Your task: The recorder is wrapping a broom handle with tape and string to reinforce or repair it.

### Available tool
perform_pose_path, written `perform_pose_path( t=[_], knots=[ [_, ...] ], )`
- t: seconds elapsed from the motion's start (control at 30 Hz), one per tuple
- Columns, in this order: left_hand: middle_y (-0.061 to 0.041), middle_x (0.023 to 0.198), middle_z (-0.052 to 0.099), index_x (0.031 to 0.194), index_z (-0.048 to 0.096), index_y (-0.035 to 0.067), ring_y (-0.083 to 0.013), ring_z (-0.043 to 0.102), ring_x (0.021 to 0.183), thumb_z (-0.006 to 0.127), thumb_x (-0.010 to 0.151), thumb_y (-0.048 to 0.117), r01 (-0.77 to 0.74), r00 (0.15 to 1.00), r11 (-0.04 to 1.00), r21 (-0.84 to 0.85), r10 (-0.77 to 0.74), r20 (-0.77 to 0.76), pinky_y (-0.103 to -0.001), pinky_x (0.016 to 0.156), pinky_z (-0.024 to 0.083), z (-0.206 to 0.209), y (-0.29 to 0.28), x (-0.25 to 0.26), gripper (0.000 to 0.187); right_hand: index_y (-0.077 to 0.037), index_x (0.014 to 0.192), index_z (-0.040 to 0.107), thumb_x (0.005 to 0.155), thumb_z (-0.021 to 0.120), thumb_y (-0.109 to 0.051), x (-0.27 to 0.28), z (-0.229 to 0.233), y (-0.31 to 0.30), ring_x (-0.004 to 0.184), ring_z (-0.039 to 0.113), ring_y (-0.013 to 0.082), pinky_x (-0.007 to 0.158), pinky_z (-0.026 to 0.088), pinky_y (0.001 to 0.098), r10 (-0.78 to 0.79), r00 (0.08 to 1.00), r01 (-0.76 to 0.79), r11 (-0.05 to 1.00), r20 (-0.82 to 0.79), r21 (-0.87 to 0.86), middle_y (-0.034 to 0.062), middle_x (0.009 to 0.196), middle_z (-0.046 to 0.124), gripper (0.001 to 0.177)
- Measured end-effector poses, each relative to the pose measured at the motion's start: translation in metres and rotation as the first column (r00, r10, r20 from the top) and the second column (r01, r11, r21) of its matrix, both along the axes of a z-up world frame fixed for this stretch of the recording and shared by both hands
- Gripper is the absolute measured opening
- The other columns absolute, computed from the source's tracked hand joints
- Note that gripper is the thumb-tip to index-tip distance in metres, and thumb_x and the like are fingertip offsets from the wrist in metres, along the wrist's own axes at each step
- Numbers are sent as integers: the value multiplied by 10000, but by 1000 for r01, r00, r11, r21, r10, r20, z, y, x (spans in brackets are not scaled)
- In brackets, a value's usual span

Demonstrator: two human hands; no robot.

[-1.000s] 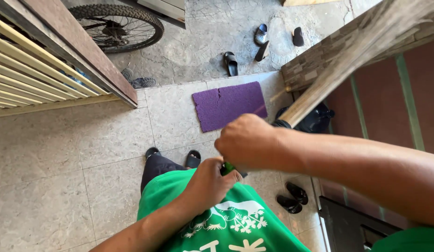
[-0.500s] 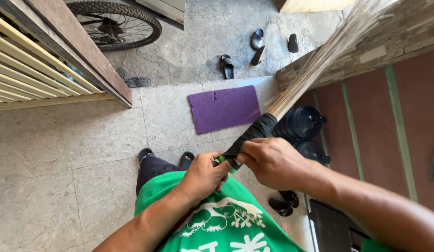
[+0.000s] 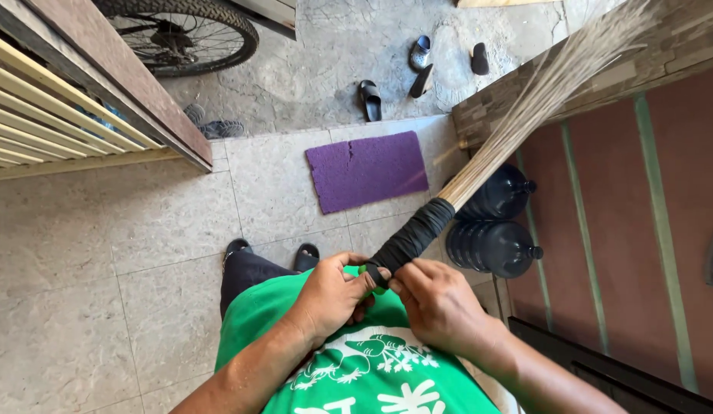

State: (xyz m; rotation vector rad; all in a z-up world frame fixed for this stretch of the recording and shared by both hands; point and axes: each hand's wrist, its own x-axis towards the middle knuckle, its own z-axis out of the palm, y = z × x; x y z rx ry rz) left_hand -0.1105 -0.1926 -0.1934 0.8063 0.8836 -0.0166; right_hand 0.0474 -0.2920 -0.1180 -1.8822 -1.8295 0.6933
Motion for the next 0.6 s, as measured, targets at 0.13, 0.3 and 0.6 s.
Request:
perform_pose_path(
  t=[0.13,0.3,0.6],
  knots=[
    [-38,650,655,1204,588,50,-100,542,461,796,848,304,11,1000,1000,5,-11,-2,-258,408,419,-2,-4,-3,484,-23,909,619,879,667,-81,-1,-4,-8,699,626,308,600,509,437,101,985,-106,994,139,30,97,764,601,81],
    [-46,672,667,1282,465,76,-110,541,471,803,842,282,26,1000,999,22,-26,-14,-264,417,419,-8,-18,-7,592,6,965,660,873,716,-127,7,-3,-12,639,621,273,540,500,413,270,945,-270,962,185,-27,82,708,584,171],
    [-39,679,655,1291,427,90,-112,549,468,802,840,322,-25,1000,999,47,24,15,-268,419,444,-29,-25,-9,631,-42,827,589,832,733,-108,20,-12,-6,652,609,321,591,496,441,320,945,-323,944,61,58,101,722,574,159]
  ],
)
